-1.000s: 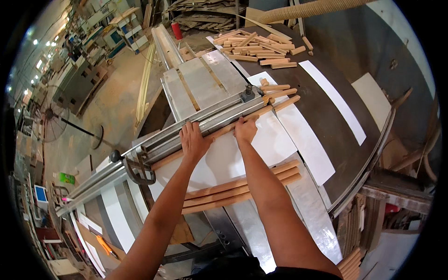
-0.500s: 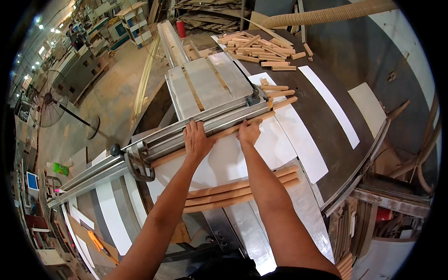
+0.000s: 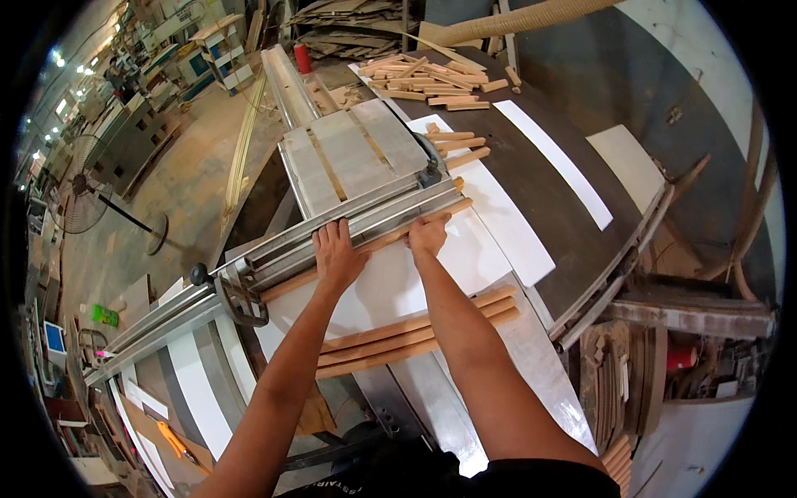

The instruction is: The person uses a table saw to cut long, thin wooden dowels into shorter segments. They feed the dowels through the saw one by one, guiding them with both hands, and then stack the cut pieces on the machine's surface.

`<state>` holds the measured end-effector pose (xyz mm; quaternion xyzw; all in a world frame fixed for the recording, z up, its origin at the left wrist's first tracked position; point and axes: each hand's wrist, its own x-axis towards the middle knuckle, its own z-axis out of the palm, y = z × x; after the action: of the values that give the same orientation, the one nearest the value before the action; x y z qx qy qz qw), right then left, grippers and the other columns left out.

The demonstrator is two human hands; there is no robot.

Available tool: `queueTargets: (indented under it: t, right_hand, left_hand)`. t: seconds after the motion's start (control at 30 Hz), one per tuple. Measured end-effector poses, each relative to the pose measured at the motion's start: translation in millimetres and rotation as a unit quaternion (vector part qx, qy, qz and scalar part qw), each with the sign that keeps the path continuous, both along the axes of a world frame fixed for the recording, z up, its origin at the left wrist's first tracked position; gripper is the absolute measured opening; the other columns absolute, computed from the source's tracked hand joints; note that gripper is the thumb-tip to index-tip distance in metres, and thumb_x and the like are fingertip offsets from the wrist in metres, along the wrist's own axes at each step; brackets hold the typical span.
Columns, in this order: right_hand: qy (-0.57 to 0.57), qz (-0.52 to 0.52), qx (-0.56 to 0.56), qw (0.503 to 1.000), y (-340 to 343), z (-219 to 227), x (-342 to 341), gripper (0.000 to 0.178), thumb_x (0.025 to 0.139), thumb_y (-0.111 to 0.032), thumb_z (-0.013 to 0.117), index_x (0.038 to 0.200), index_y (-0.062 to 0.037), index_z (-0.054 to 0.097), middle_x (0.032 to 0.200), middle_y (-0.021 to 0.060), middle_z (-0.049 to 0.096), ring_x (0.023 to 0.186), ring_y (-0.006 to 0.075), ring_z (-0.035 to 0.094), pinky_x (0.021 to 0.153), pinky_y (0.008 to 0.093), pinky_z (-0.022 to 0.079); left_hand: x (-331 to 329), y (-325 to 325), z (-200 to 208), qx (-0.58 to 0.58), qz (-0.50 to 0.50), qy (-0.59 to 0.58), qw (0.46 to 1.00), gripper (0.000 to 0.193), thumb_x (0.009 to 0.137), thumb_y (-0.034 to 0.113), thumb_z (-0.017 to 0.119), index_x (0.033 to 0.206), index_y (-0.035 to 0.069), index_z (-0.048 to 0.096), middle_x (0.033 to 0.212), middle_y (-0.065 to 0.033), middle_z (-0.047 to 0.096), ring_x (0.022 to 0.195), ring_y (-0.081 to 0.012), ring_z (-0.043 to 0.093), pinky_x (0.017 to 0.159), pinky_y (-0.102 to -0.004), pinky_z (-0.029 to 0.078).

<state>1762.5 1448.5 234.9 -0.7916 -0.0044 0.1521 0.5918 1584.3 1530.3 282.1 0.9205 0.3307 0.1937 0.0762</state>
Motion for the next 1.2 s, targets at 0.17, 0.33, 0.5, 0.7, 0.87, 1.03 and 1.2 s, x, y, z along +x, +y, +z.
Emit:
queueTargets:
  t: [0.17, 0.33, 0.5, 0.7, 0.87, 1.03, 1.2]
  right_hand:
    - [0.068, -0.037, 0.034, 0.996, -65, 9, -26, 0.066, 0.094, -0.006, 0.057, 0.149, 0.0079, 0.024, 0.08, 0.0193, 0.07, 0.053, 0.0257, 0.068, 0.043, 0.036, 0.056]
    - [-0.149, -0.029, 0.042, 0.987, -251, -37, -65, 0.038, 0.091, -0.009, 0.066, 0.127, 0.0042, 0.062, 0.078, 0.0123, 0.069, 0.066, 0.0233, 0.068, 0.061, 0.0329, 0.054]
    - [-0.264, -0.028, -0.335, 0.904, -440, -5, -240, 0.052, 0.088, -0.025, 0.07, 0.131, 0.0029, 0.06, 0.103, 0.0218, 0.069, 0.1, 0.0359, 0.065, 0.087, 0.0444, 0.052]
    - [-0.205, 0.074, -0.428, 0.877, -473, 8, -351, 0.082, 0.087, -0.053, 0.066, 0.147, -0.0022, 0.045, 0.156, 0.0269, 0.036, 0.149, 0.0446, 0.026, 0.117, 0.0659, 0.018]
    - [-0.209, 0.054, -0.419, 0.882, -477, 5, -347, 0.085, 0.086, -0.058, 0.065, 0.148, -0.004, 0.045, 0.159, 0.0244, 0.034, 0.151, 0.0421, 0.024, 0.118, 0.066, 0.016]
    - [-0.182, 0.044, -0.415, 0.89, -481, 10, -344, 0.083, 0.087, -0.059, 0.064, 0.147, -0.0053, 0.048, 0.16, 0.0209, 0.034, 0.152, 0.037, 0.025, 0.12, 0.0639, 0.016]
    - [-0.208, 0.029, -0.394, 0.895, -485, -10, -342, 0.067, 0.097, -0.049, 0.055, 0.146, -0.0051, 0.049, 0.158, 0.0194, 0.037, 0.152, 0.0355, 0.026, 0.122, 0.0614, 0.018]
  left_hand:
    - [-32, -38, -27, 0.047, -0.064, 0.011, 0.997, 0.083, 0.083, 0.044, 0.077, 0.149, 0.004, 0.045, 0.156, -0.0248, 0.031, 0.147, -0.0415, 0.026, 0.122, -0.0568, 0.017]
    - [-76, -77, -37, -0.121, -0.17, 0.047, 0.977, 0.078, 0.089, 0.051, 0.07, 0.15, 0.009, 0.046, 0.156, -0.0199, 0.039, 0.145, -0.0366, 0.034, 0.118, -0.0583, 0.024]
    - [-107, -129, -17, -0.15, -0.21, 0.13, 0.957, 0.107, 0.08, 0.078, 0.061, 0.158, 0.01, 0.034, 0.161, -0.0173, 0.034, 0.147, -0.034, 0.031, 0.113, -0.0561, 0.025]
    - [-131, -197, 4, -0.129, -0.244, 0.165, 0.947, 0.115, 0.077, 0.073, 0.068, 0.159, 0.004, 0.028, 0.155, -0.019, 0.037, 0.138, -0.0335, 0.038, 0.102, -0.055, 0.031]
    - [-123, -253, -12, -0.138, -0.265, 0.131, 0.945, 0.109, 0.078, 0.065, 0.073, 0.157, 0.004, 0.031, 0.146, -0.0223, 0.042, 0.133, -0.0383, 0.04, 0.098, -0.0555, 0.034]
    - [-119, -316, -29, -0.066, -0.225, 0.136, 0.963, 0.095, 0.081, 0.063, 0.071, 0.155, 0.015, 0.038, 0.143, -0.0258, 0.043, 0.13, -0.0421, 0.042, 0.097, -0.0587, 0.037]
    - [-120, -367, -33, -0.063, -0.231, 0.136, 0.961, 0.088, 0.082, 0.064, 0.068, 0.152, 0.018, 0.042, 0.144, -0.0257, 0.04, 0.129, -0.0424, 0.042, 0.097, -0.0574, 0.037]
